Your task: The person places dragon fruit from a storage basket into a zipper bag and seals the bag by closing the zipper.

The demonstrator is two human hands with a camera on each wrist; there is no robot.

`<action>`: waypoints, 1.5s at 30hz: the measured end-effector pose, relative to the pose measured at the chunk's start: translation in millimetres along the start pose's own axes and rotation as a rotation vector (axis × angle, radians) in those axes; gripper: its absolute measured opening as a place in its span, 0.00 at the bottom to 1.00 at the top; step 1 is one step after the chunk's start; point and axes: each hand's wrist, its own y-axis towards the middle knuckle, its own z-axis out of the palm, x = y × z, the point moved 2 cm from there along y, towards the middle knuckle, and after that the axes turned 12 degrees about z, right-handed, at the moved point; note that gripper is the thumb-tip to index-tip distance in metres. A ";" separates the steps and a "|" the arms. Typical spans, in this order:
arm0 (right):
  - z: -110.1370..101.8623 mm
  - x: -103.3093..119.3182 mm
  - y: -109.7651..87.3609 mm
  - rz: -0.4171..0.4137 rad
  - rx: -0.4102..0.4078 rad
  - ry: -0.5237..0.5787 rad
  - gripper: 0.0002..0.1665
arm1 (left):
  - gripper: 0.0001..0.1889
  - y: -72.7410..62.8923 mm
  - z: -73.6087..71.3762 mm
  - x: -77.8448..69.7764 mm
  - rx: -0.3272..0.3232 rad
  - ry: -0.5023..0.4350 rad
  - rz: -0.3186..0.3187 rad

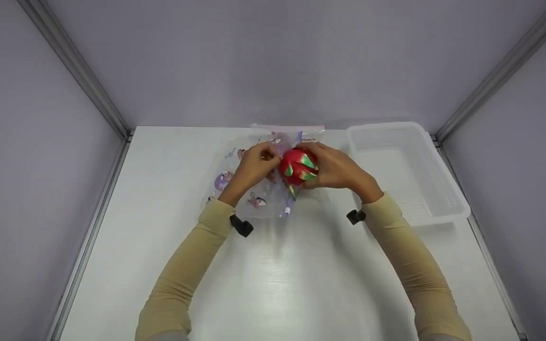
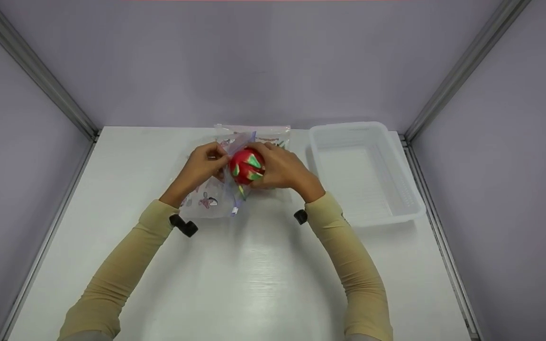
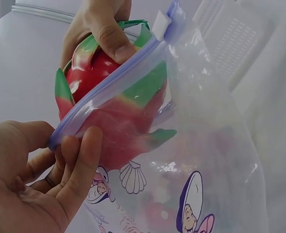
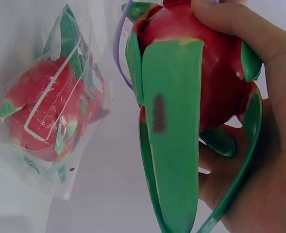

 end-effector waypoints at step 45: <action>59.3 23.6 17.7 -0.138 0.048 -0.295 0.22 | 0.04 -7.6 12.3 -11.9 0.043 -0.075 0.060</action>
